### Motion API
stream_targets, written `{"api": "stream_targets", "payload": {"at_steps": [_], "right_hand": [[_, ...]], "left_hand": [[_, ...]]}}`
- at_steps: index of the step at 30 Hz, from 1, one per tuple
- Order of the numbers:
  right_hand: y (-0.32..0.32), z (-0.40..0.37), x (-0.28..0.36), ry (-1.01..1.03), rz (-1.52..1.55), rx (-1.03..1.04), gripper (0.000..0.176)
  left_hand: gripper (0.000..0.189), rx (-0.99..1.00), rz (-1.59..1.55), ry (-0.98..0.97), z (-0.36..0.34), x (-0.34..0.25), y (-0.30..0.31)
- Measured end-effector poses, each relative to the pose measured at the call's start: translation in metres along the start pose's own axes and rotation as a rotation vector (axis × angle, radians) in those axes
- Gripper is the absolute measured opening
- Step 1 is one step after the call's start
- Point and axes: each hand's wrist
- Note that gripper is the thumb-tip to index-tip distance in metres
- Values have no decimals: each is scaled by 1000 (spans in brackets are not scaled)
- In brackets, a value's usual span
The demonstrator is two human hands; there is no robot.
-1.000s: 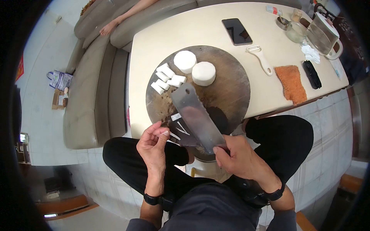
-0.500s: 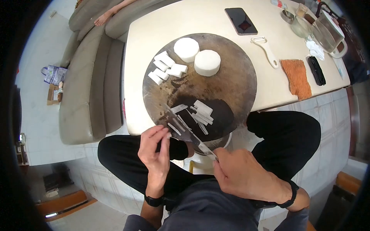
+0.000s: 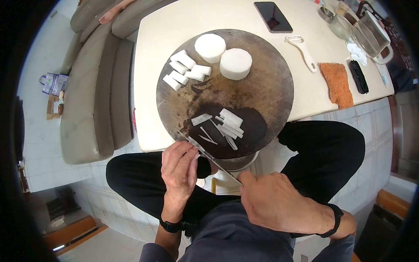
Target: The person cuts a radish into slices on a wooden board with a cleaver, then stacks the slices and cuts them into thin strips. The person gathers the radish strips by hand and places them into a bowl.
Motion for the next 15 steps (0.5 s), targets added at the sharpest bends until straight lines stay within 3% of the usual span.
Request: {"api": "stream_targets", "payload": {"at_steps": [5,8,11,15], "right_hand": [[-1,1,7,-60,-49,71,16],[-1,5,9,9,-150,82,19],[-5,19,11,63,-218,50,17],[-19,39,17,192,-316,-156,19]], "left_hand": [[30,2,8,-22,-3,5,-2],[27,2,6,-14,-3,4,-1],[24,10,5,0,-6,5,-2],[20,48,-17,51,-9,4,0]]}}
Point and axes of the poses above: each hand's wrist, its own z-axis towards the middle knuckle, its own y-axis out of the back of the hand, x = y × z, and after that the axes turned 8 degrees about x, right-handed
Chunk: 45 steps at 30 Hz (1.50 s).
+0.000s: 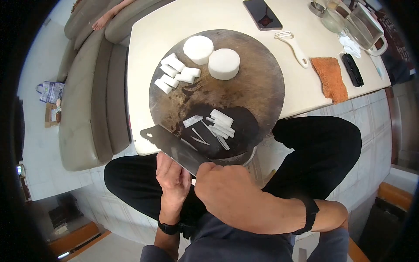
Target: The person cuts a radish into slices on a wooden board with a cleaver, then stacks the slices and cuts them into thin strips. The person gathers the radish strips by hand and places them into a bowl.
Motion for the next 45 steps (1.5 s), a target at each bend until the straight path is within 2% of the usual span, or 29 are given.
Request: {"api": "stream_targets", "payload": {"at_steps": [2,4,8,10,14,16,18,21,24,29,31,34,38,40,41,42,45], "right_hand": [[-1,-2,-1,16,-44,-49,19],[3,-9,-8,-55,72,22,19],[13,-31,-19,-143,53,78,16],[22,-41,-21,-207,174,10,12],[31,-55,-24,-282,301,-89,11],[30,-59,-29,-316,351,-130,11],[24,-59,-34,-306,373,-156,11],[22,-60,-36,-292,400,-173,11],[21,-60,-38,-260,372,-184,12],[20,-60,-40,-240,326,-185,13],[18,-59,-41,-261,406,-171,13],[22,-58,-37,-266,407,-152,14],[24,-60,-31,-278,390,-66,16],[21,-60,-31,-179,422,-3,17],[20,-59,-29,-181,422,-3,17],[19,-57,-27,-156,407,54,17],[19,-51,-25,-139,345,143,17]], "left_hand": [[22,-2,38,-17,1,-2,1],[24,-8,75,-33,3,-4,2],[32,35,84,-56,15,-13,1],[24,12,44,-54,24,-17,0],[25,-36,11,-17,40,-14,1],[26,-59,43,75,53,-15,2],[27,-56,53,51,65,-11,3],[25,162,150,-56,76,-6,7],[25,253,245,-168,83,-4,13],[29,283,362,-255,87,-6,15],[31,288,370,-266,87,-5,15],[31,230,283,-239,86,1,18],[27,92,144,-101,80,16,22],[20,-69,32,42,76,21,28],[15,-89,-6,134,71,22,31],[15,-88,-7,135,68,22,32],[18,-257,128,91,58,18,32]]}}
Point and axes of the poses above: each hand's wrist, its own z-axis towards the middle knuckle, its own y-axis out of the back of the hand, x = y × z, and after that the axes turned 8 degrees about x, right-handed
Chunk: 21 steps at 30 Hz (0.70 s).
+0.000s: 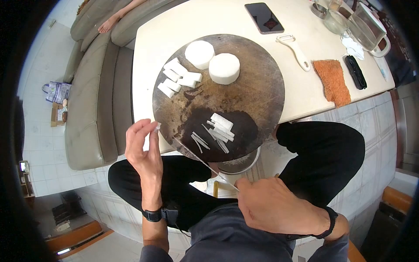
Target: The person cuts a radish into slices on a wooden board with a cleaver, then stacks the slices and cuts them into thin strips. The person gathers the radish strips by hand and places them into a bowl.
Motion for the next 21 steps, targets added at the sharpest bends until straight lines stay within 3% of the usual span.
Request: {"api": "stream_targets", "payload": {"at_steps": [5,7,11,13,21], "right_hand": [[4,4,-1,-67,-110,-35,16],[9,3,-1,-75,-59,-157,14],[7,1,-2,-75,-82,-161,13],[6,-3,-1,-68,-35,-152,13],[-1,-6,-1,-29,-179,-110,15]], "left_hand": [[28,5,-15,-116,-25,-8,-11],[27,0,-49,-199,-31,-14,-19],[30,145,-106,-342,-40,-29,-32],[26,254,-133,-340,-44,-34,-29],[28,308,-130,-326,-50,-32,-22]]}}
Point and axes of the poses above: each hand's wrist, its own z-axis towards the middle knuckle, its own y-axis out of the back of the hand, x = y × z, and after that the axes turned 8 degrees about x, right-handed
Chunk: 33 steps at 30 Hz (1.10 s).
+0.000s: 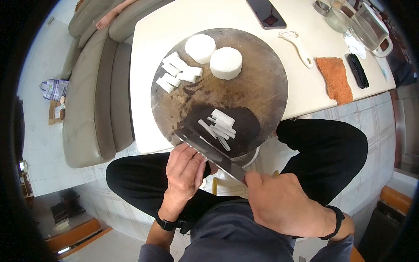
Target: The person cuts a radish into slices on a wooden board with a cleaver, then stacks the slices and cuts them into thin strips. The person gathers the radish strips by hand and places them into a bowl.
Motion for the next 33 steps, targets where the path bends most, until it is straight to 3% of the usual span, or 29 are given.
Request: {"api": "stream_targets", "payload": {"at_steps": [11,16,19,29,33], "right_hand": [[-1,9,16,-2,-89,139,23],[-12,27,10,111,-103,-106,16],[-10,22,11,32,-72,-23,15],[-3,21,17,70,-170,13,19],[-10,35,17,115,-188,-111,18]], "left_hand": [[25,32,-72,51,-6,4,-1],[27,18,-18,5,-5,3,0],[29,16,-32,8,-5,2,-1],[26,26,-58,42,-7,3,-2],[27,26,-23,14,-10,5,-4]]}}
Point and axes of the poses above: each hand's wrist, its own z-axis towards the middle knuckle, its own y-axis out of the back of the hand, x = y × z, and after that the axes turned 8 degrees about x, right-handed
